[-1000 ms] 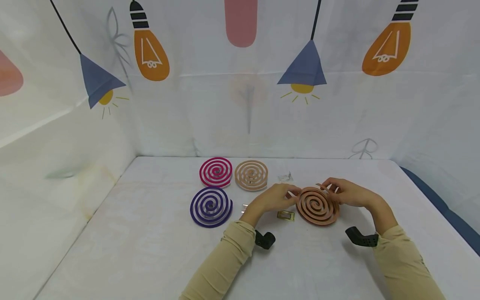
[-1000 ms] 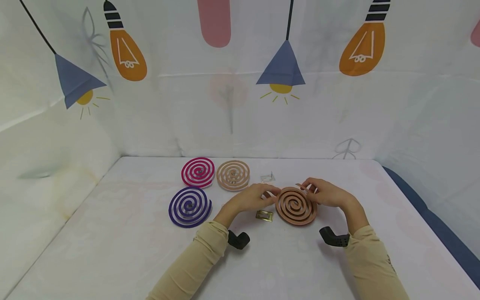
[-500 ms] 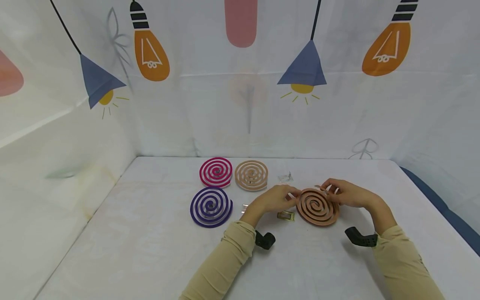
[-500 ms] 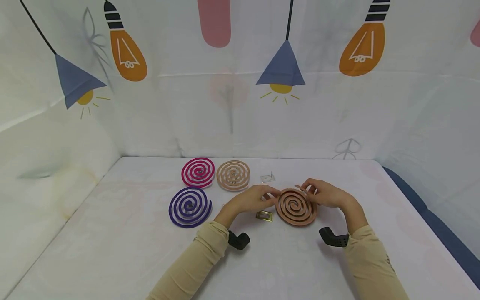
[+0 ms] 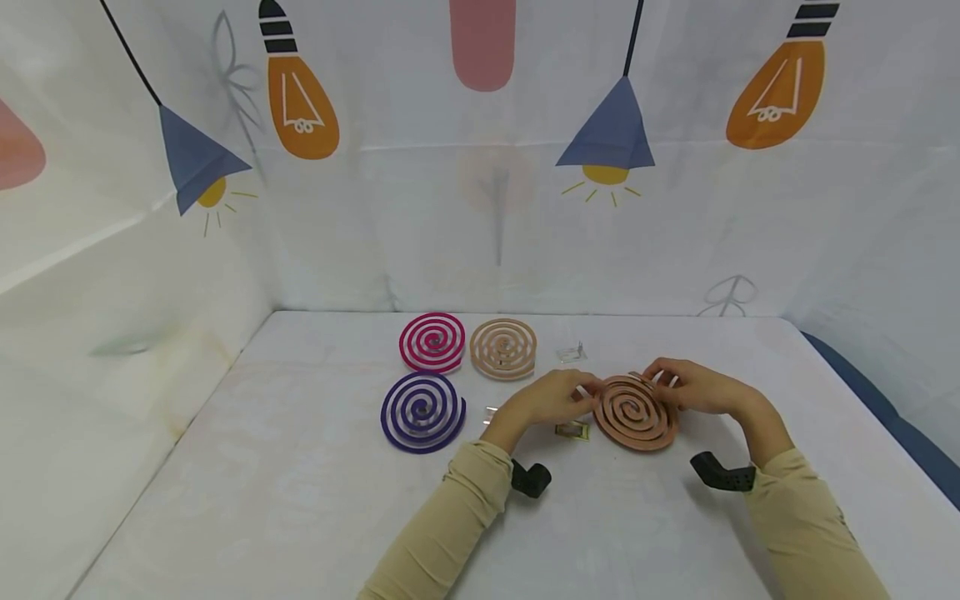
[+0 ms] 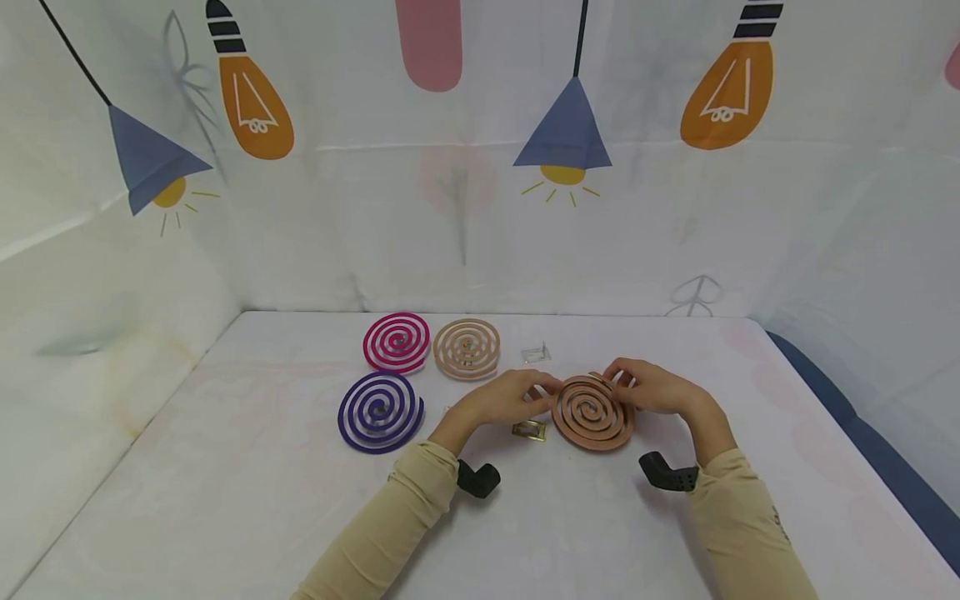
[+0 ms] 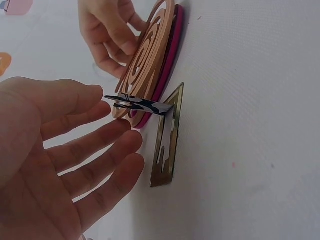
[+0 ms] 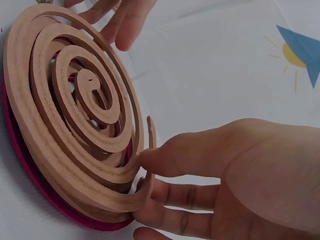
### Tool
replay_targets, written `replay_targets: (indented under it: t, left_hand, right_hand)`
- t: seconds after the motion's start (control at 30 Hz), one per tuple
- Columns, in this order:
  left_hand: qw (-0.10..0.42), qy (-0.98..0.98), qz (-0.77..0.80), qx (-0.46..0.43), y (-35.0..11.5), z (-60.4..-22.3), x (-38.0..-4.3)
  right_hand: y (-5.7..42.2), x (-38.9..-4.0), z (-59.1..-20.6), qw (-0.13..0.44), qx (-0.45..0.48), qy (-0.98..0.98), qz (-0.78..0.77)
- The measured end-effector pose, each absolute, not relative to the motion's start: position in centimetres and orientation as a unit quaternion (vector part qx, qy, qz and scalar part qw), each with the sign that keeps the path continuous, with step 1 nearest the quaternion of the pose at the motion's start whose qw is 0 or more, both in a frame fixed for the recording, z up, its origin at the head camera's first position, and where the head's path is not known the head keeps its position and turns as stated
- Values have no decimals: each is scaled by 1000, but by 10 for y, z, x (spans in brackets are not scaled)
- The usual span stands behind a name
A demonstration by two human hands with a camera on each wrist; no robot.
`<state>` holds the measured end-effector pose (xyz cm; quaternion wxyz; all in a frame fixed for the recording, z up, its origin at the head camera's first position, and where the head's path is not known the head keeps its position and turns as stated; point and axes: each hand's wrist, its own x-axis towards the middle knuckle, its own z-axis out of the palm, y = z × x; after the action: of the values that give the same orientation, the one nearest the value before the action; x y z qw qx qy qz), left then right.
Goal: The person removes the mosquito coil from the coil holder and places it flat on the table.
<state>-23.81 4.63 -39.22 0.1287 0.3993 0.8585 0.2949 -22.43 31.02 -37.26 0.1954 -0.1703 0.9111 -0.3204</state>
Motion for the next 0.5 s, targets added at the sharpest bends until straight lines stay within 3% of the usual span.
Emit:
replay_targets:
  t: [0.5]
  left_hand:
    - [123,862,306,385,41,-391,-241]
  right_hand:
    - [305,-225,-372,154,-147,926,-311]
